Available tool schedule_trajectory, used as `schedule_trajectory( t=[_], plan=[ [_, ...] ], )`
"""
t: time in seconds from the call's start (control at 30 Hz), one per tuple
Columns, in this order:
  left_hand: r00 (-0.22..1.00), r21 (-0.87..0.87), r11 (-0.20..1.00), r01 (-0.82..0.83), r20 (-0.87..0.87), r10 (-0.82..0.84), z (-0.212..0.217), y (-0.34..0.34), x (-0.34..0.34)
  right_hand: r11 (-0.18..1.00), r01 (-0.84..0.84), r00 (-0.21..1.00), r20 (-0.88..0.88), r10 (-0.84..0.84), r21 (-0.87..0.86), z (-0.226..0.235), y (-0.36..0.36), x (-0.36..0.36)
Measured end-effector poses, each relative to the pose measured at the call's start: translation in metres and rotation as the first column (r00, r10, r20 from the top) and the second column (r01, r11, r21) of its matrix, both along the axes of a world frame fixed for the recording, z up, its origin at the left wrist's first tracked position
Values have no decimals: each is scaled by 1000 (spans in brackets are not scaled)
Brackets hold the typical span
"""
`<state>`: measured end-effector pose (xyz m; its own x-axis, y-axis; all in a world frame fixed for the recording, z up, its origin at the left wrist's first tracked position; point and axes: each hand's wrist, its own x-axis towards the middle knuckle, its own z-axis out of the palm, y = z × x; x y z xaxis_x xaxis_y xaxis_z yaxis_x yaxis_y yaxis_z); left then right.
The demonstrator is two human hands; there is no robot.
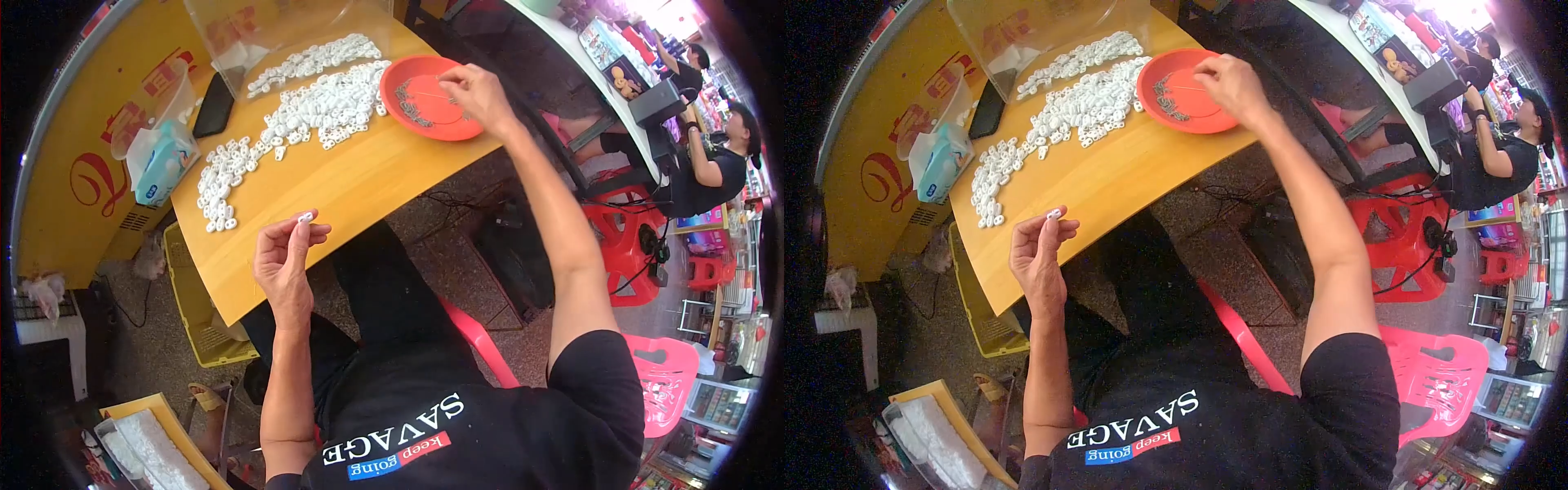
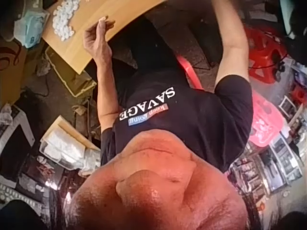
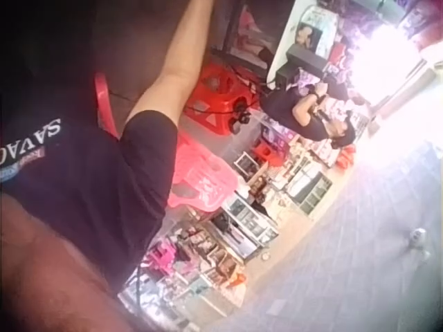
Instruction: Manually assembling small white plastic hardware parts by inserting metal rings into them.
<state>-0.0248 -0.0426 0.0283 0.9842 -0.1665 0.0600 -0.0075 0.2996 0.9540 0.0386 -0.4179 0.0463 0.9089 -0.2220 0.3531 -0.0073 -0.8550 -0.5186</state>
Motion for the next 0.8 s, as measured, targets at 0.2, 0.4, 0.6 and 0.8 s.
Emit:
schedule_trajectory(
  t=[0.2,0.4,0.6,0.8],
  plan=[
    [1000,22,1000,-8,-20,8,-5,7,4,946,-97,988,-148,54,-308,3,-26,22],
    [999,50,999,4,-36,-3,-6,8,4,866,-197,966,-244,91,-459,-1,-32,30],
    [999,42,999,11,-47,-9,-6,11,0,825,-248,953,-282,113,-508,-5,-26,40],
    [993,-104,994,29,-112,-41,-5,14,1,890,-136,984,-160,73,-434,6,-12,38]
  ],
)
